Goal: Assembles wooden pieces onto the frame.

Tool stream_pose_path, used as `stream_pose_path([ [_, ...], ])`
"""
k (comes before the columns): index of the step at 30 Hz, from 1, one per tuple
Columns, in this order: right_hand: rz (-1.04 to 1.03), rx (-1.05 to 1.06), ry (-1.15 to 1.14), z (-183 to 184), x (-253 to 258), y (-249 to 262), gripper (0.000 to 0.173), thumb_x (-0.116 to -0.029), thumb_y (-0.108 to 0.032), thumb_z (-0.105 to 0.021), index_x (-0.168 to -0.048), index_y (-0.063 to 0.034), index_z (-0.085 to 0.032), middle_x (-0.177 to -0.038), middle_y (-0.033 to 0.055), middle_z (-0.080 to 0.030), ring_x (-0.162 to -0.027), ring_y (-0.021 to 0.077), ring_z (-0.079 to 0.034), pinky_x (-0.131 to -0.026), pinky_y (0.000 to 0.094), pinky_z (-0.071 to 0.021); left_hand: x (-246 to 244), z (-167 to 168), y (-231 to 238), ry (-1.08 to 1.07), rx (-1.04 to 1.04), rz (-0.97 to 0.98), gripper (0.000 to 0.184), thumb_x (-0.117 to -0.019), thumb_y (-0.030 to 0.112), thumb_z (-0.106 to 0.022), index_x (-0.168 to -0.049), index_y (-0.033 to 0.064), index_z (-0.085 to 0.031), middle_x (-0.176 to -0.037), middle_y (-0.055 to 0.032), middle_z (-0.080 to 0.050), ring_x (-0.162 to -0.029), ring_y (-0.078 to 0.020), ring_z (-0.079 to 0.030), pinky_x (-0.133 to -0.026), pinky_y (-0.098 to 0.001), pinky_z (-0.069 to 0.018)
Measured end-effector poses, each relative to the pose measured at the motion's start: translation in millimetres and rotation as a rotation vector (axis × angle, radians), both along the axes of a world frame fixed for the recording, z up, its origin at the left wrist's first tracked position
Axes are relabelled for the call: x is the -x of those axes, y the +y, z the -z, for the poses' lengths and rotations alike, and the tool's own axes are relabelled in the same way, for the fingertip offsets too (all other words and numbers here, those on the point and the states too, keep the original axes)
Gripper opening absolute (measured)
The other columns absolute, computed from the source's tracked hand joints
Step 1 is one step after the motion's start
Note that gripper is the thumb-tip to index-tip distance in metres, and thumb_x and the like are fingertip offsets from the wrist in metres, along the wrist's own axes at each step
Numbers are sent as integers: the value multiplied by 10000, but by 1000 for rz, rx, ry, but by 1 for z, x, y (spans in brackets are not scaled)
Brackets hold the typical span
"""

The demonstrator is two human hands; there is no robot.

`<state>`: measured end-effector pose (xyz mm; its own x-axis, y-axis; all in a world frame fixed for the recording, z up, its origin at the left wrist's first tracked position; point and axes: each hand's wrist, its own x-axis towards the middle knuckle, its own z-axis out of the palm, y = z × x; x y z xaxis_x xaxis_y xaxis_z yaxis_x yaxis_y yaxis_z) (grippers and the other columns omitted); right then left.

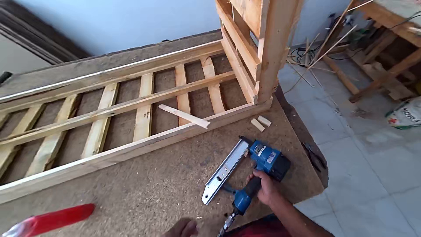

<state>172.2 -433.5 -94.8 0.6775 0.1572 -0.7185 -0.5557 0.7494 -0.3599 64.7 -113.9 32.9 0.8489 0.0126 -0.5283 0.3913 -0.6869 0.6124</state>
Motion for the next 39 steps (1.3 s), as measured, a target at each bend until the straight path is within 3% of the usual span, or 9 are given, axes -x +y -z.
stream_pose_path([
  [3,-565,276,45,-10,3,-43,529,-1021,-383,-625,-1393,-31,-495,-1227,173,-667,-1070,293,-691,-903,477,-595,-104,-12,-118,-286,-79,60,304,-1061,304,-543,-1177,111,-748,-1104,-67,-755,-1033,-195,-720,-954,-476,-582],
  [9,-1459,468,-484,-72,-14,-142,424,-999,-386,-639,-1255,-49,-667,-1037,138,-732,-919,261,-714,-872,504,-580,-297,60,-258,-366,-237,446,321,-1024,126,-547,-1318,141,-677,-1463,-56,-590,-1365,-261,-545,-1117,-495,-477],
  [12,-1264,792,-440,-83,-34,-173,474,-994,-406,-637,-1314,-55,-641,-1091,121,-748,-992,252,-728,-931,507,-575,-354,88,-279,-249,-388,697,384,-1015,122,-539,-1391,125,-621,-1567,-103,-477,-1484,-325,-392,-1174,-552,-387],
  [19,-581,1027,-274,-54,-61,-200,333,-1006,-258,-632,-1221,-6,-666,-977,102,-757,-893,218,-752,-864,434,-628,-363,106,-267,-258,-470,778,345,-1016,61,-502,-1330,115,-632,-1414,-133,-588,-1349,-380,-508,-1048,-601,-459],
  [22,-529,1014,-191,-12,-76,-197,307,-1029,-279,-601,-1212,-42,-673,-929,90,-763,-798,227,-759,-753,431,-653,-351,51,-255,-213,-226,340,352,-1050,238,-535,-1366,115,-629,-1382,-115,-624,-1290,-284,-597,-1088,-520,-493],
  [25,-544,1128,-177,20,-86,-191,285,-1020,-316,-604,-1159,-83,-690,-829,70,-749,-644,222,-727,-609,440,-640,-348,-47,-240,-557,321,-193,313,-1002,189,-661,-1272,43,-601,-1137,-76,-726,-1004,-193,-719,-914,-432,-609],
  [28,-585,1292,-184,30,-84,-185,286,-990,-368,-623,-1121,-130,-711,-812,23,-741,-637,172,-714,-626,423,-636,-370,-124,-243,-945,588,-142,317,-1001,96,-611,-1303,33,-539,-1239,-66,-719,-1071,-180,-716,-921,-405,-613],
  [31,-597,1307,-177,27,-86,-187,305,-986,-388,-620,-1130,-135,-710,-829,21,-741,-642,165,-710,-636,416,-632,-414,-139,-263,-1105,775,-102,295,-994,61,-605,-1278,-12,-577,-1204,-108,-723,-1108,-210,-707,-978,-407,-594],
  [39,-553,1256,-190,28,-82,-191,273,-977,-371,-634,-1123,-150,-705,-803,-8,-739,-601,142,-702,-596,382,-636,-421,-144,-268,-1024,331,-81,267,-1034,165,-607,-1286,100,-668,-1076,14,-752,-954,-39,-708,-886,-277,-596],
])
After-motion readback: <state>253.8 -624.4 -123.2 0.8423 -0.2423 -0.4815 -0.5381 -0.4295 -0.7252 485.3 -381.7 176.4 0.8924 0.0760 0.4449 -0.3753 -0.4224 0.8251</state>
